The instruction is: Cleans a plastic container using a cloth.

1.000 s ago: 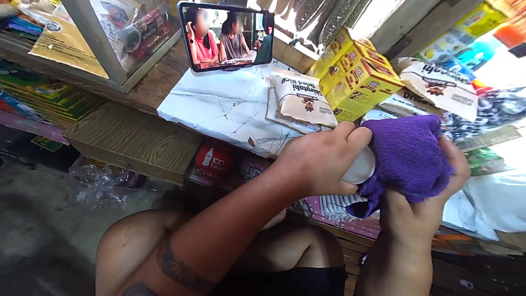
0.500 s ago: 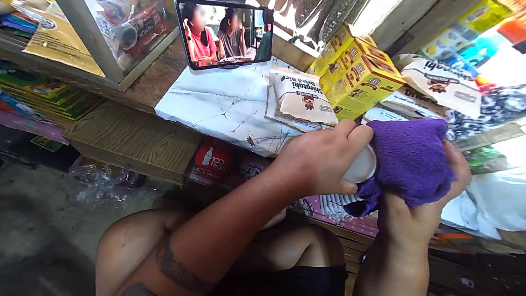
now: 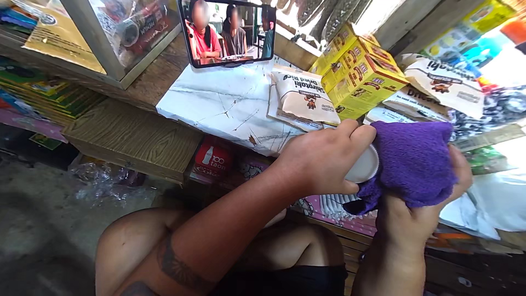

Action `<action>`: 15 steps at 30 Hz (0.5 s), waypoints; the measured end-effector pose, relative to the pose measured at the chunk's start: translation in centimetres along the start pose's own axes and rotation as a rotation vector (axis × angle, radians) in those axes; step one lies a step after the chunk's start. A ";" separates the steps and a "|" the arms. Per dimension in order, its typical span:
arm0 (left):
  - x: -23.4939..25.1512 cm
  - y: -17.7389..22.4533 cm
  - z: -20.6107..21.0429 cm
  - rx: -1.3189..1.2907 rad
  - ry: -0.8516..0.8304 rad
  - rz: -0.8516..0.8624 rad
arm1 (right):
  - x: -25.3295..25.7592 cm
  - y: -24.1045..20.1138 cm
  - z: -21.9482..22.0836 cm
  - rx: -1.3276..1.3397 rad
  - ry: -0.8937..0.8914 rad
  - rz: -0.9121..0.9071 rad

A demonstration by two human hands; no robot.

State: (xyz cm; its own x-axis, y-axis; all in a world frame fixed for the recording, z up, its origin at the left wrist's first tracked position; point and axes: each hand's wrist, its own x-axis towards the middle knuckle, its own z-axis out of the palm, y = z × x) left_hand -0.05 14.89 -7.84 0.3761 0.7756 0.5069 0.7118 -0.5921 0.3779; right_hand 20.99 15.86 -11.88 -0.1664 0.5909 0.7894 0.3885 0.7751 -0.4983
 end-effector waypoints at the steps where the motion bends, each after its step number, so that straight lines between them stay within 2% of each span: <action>1: 0.0 0.0 0.0 -0.003 -0.002 -0.004 | -0.1 0.1 0.0 0.011 0.002 -0.004; 6: 0.1 0.1 -0.2 -0.017 -0.028 -0.021 | -0.6 0.3 0.6 0.042 0.039 -0.030; 15: 0.1 -0.2 0.3 0.002 0.015 0.003 | 3.0 -1.0 -0.5 -0.149 -0.083 -0.002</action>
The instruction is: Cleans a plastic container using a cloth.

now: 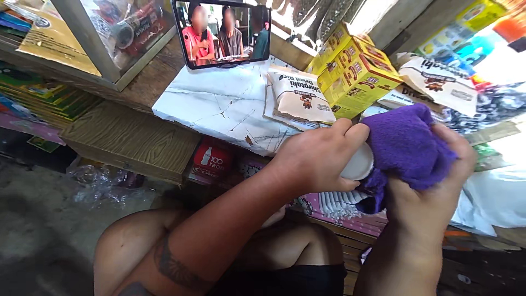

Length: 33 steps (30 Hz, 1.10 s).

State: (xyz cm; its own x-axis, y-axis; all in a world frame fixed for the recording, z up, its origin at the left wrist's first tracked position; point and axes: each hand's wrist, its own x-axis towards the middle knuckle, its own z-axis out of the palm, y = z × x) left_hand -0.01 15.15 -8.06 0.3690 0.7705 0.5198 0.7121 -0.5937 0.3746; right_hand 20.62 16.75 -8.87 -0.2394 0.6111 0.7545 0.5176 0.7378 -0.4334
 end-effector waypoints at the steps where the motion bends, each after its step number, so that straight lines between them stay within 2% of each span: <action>1: 0.0 0.0 0.0 0.002 0.005 0.002 | 0.4 0.0 0.0 -0.024 -0.003 -0.004; 6: 0.0 0.0 0.1 -0.003 -0.002 0.002 | 1.1 -0.1 0.3 -0.059 0.027 0.006; 20: -0.1 0.1 -0.1 -0.025 -0.005 0.009 | -2.1 1.1 1.2 0.198 0.116 0.009; 27: -0.1 0.1 -0.3 -0.018 -0.024 -0.001 | -2.7 0.9 1.6 0.176 0.163 0.004; 33: -0.1 0.1 -0.2 -0.028 -0.020 -0.001 | -2.2 0.5 1.2 0.134 0.132 0.003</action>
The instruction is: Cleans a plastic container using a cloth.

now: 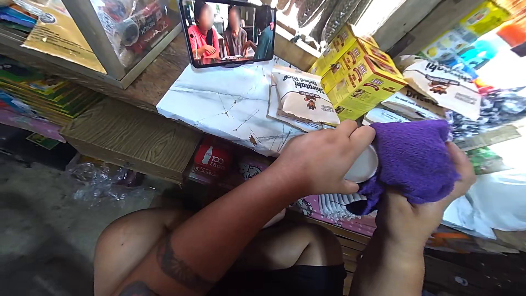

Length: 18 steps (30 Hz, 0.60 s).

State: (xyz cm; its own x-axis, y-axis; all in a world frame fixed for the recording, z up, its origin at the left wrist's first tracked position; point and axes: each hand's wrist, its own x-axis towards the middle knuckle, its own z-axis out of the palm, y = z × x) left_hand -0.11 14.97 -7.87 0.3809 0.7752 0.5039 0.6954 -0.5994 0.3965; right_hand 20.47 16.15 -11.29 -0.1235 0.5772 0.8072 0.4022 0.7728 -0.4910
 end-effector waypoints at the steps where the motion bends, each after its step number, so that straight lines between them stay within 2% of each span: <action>1: 0.0 -0.1 0.1 0.002 0.014 0.008 | 0.3 -0.2 -0.2 -0.025 -0.018 0.006; 9: 0.0 -0.1 0.1 0.025 0.020 0.002 | 3.6 -1.1 -0.9 -0.257 -0.161 0.025; 18: 0.0 -0.1 0.3 0.030 0.019 0.009 | 2.9 -0.4 -0.3 -0.170 -0.088 0.012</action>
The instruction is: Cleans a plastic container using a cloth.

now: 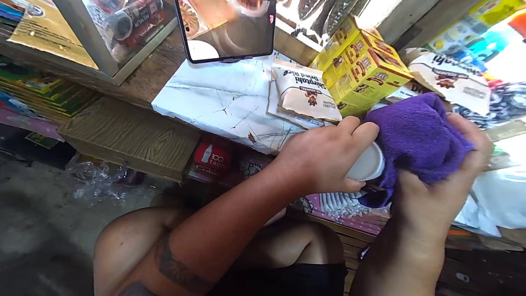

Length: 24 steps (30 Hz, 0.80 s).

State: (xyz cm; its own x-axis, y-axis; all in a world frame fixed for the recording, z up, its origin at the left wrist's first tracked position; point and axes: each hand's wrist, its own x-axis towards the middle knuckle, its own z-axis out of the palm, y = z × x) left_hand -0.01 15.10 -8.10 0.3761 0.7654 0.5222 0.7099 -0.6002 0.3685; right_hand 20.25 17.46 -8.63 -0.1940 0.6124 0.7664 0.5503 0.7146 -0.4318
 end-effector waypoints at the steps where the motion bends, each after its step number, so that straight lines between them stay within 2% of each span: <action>1: 0.0 0.0 -0.1 0.001 -0.009 -0.005 | -0.1 0.1 0.0 0.016 0.001 0.001; 24: -0.1 0.0 0.0 -0.009 0.006 -0.001 | -2.5 0.6 0.4 0.225 0.037 0.046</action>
State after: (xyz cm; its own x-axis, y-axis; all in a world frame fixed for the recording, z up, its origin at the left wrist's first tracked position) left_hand -0.03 15.01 -8.14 0.3721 0.7647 0.5260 0.7048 -0.6016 0.3760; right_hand 20.69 16.51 -11.00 -0.1409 0.6360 0.7587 0.3617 0.7464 -0.5586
